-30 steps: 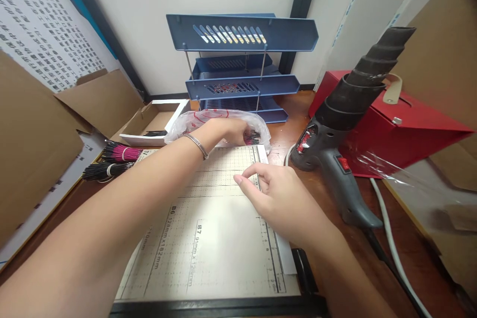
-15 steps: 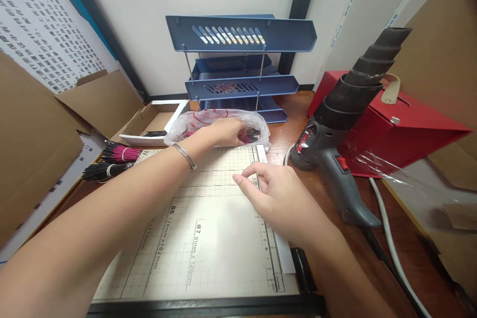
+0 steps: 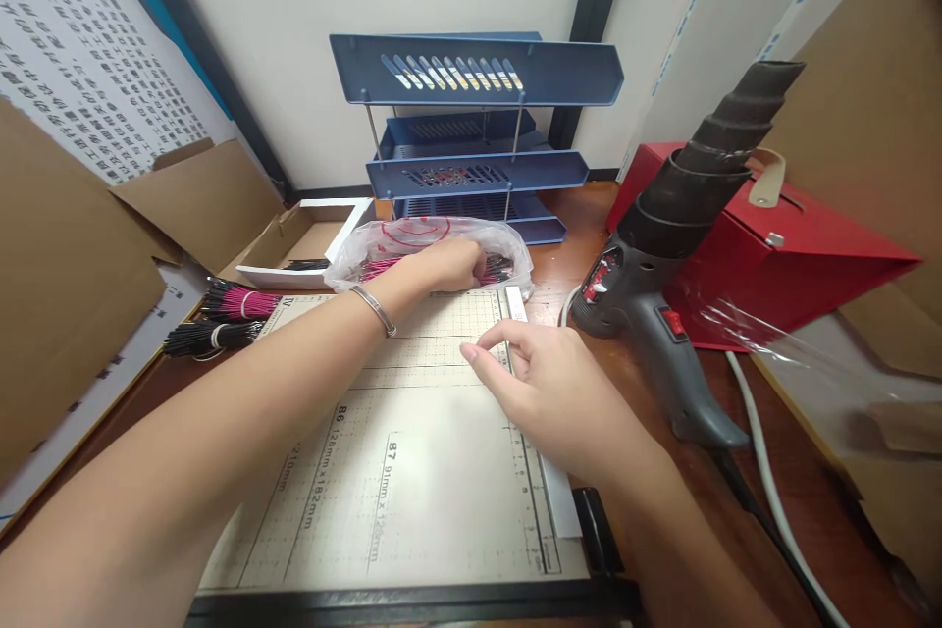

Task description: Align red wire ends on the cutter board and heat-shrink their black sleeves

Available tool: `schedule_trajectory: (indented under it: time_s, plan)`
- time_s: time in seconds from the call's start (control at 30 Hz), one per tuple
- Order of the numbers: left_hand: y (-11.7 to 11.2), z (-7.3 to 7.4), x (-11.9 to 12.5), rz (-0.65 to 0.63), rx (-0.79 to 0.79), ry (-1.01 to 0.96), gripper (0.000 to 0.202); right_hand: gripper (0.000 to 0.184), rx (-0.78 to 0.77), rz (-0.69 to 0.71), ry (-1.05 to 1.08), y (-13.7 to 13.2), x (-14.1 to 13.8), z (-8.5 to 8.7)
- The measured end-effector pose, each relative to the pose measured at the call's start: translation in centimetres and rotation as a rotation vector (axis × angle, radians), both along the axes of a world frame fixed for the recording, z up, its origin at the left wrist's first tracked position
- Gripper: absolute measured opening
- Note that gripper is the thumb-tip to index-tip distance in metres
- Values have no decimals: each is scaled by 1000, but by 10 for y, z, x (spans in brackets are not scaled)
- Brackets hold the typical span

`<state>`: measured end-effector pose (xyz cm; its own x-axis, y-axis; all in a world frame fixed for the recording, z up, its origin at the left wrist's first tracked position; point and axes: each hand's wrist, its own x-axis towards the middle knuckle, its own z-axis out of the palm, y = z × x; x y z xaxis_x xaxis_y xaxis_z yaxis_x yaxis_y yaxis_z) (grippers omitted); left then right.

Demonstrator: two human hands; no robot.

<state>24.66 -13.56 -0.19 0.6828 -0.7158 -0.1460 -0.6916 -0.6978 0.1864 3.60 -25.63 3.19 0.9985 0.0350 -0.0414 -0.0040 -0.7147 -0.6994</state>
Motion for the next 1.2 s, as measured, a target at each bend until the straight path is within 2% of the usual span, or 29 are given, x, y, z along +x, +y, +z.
schedule_trajectory:
  time_s: [0.23, 0.53, 0.83, 1.03, 1.13, 1.2]
  plan:
    - [0, 5, -5, 72, 23, -10, 20, 30, 7, 10, -7, -1, 0, -1]
    - [2, 7, -11, 158, -54, -170, 23, 30, -1, 15, -31, -1, 2, -3]
    - [12, 5, -6, 113, -211, -273, 25, 31, -1, -6, -52, -2, 4, -7]
    - [31, 20, -19, 121, -390, -288, 20, 35, 58, -35, -128, -5, 4, -10]
    - [44, 33, -39, 138, -478, -264, 17, 34, 75, -52, -211, -8, 6, -11]
    - [54, 41, -58, 173, -627, -182, 16, 32, 94, -99, -261, -10, 8, -13]
